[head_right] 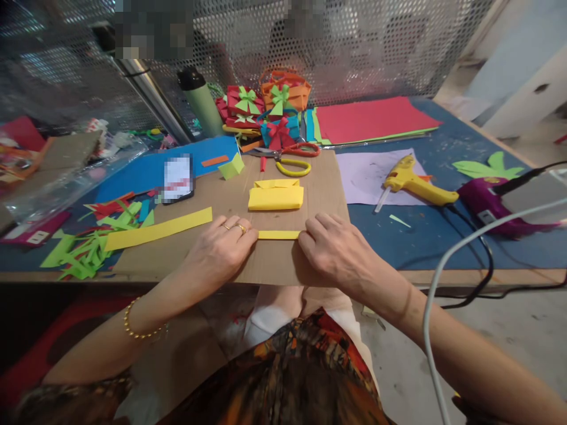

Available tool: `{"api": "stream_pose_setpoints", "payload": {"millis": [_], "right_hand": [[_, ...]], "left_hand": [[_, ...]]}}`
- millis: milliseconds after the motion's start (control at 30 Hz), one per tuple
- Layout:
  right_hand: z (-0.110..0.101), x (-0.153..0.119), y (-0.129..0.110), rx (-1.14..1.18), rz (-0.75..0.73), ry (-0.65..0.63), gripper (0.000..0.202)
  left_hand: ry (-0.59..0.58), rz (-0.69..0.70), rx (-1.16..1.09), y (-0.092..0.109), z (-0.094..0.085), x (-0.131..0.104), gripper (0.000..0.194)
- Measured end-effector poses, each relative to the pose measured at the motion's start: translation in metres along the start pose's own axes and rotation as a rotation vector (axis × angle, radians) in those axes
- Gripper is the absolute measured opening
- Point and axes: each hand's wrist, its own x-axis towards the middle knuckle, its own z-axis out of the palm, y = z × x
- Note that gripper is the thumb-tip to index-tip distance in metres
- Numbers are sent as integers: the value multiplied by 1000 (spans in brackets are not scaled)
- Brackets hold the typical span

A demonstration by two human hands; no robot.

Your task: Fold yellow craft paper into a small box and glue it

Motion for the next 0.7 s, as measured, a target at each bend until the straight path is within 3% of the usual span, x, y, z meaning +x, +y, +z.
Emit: {"api": "stream_pose_setpoints", "payload": {"millis": [167, 367, 700], "right_hand": [[2, 7, 0, 66, 96, -9, 25], [1, 10, 8, 303, 172, -102, 24], [9, 11, 17, 405, 361, -176, 20]], "left_hand": [[-109, -154, -233, -8, 10, 1, 23], [-212, -332, -505, -13, 9, 5, 19], [-409, -478, -511, -18, 4, 18, 12]]}}
